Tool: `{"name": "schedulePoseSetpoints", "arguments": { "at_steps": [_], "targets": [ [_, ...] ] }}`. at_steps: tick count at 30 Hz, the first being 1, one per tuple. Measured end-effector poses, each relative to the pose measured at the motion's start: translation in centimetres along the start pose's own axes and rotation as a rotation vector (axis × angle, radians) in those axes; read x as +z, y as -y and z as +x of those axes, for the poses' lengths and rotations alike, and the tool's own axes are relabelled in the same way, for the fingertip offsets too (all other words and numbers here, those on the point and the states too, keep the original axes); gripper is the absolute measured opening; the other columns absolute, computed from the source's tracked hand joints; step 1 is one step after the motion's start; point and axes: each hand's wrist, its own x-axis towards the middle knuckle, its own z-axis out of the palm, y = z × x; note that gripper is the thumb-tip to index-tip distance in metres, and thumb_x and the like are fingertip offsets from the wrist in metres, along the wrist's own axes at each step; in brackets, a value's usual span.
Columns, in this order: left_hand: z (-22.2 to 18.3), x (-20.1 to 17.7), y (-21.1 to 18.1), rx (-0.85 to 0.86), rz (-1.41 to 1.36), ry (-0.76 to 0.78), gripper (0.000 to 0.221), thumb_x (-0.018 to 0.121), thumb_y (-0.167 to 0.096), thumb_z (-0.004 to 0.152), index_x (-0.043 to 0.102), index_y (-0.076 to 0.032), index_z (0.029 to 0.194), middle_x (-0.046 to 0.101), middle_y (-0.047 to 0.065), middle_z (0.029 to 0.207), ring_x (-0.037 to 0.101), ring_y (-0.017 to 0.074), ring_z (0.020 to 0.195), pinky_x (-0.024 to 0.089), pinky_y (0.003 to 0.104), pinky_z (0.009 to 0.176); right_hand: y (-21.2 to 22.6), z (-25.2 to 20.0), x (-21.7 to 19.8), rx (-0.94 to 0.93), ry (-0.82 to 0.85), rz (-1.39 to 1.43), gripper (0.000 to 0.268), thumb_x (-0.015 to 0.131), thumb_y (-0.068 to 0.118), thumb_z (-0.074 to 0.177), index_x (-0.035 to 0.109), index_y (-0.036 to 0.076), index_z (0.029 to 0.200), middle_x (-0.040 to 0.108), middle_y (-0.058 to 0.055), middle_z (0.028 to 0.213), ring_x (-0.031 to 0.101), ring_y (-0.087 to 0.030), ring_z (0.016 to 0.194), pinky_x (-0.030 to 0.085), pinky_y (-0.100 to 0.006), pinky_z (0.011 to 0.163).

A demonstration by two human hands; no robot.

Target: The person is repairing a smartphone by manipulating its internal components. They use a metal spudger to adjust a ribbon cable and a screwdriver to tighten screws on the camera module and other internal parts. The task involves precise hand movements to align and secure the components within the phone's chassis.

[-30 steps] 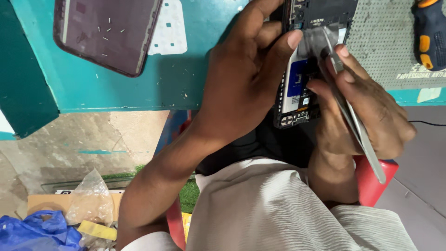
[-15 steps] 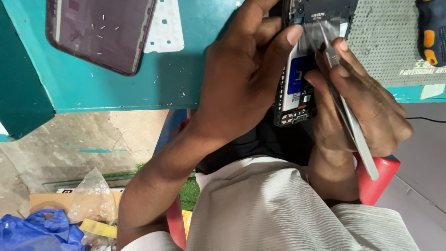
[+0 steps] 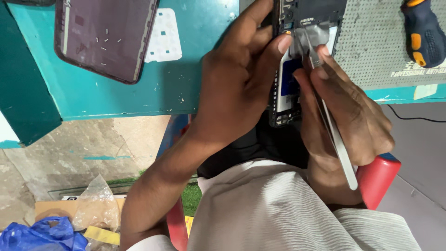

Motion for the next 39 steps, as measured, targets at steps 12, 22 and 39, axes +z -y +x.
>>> {"name": "schedulePoseSetpoints", "arguments": {
  "at_steps": [12, 22, 39],
  "targets": [
    [-0.3, -0.2, 0.0, 0.043, -0.057, 0.043, 0.046, 0.062, -0.009, 0.119, 0.039, -0.004, 0.158, 0.058, 0.0, 0.083, 0.047, -0.0005, 0.073, 0.046, 0.016, 0.067, -2.2, 2.2, -3.0, 0.173, 0.157, 0.28, 0.015, 0.074, -0.006, 0.108, 0.064, -0.015, 0.115, 0.073, -0.027, 0.111, 0.077, -0.03, 0.094, 0.065, -0.032, 0.081],
    [-0.1, -0.2, -0.5, 0.006, -0.094, 0.04, 0.046, 0.061, -0.009, 0.117, 0.041, -0.005, 0.159, 0.072, -0.002, 0.102, 0.053, -0.0032, 0.073, 0.049, 0.016, 0.067, -7.2, 4.9, -4.7, -0.112, 0.544, 0.265, 0.015, 0.065, -0.011, 0.103, 0.064, -0.017, 0.117, 0.066, -0.029, 0.125, 0.07, -0.034, 0.115, 0.06, -0.041, 0.102],
    [0.0, 0.4, 0.2, -0.032, -0.187, 0.03, 0.044, 0.064, -0.004, 0.114, 0.044, 0.003, 0.153, 0.064, -0.001, 0.095, 0.052, -0.0013, 0.082, 0.047, 0.014, 0.073, -4.4, -0.5, -0.9, -0.137, 0.078, 0.152, 0.022, 0.087, -0.006, 0.087, 0.068, -0.014, 0.092, 0.073, -0.029, 0.093, 0.076, -0.045, 0.102, 0.065, -0.049, 0.087]
  ]
}}
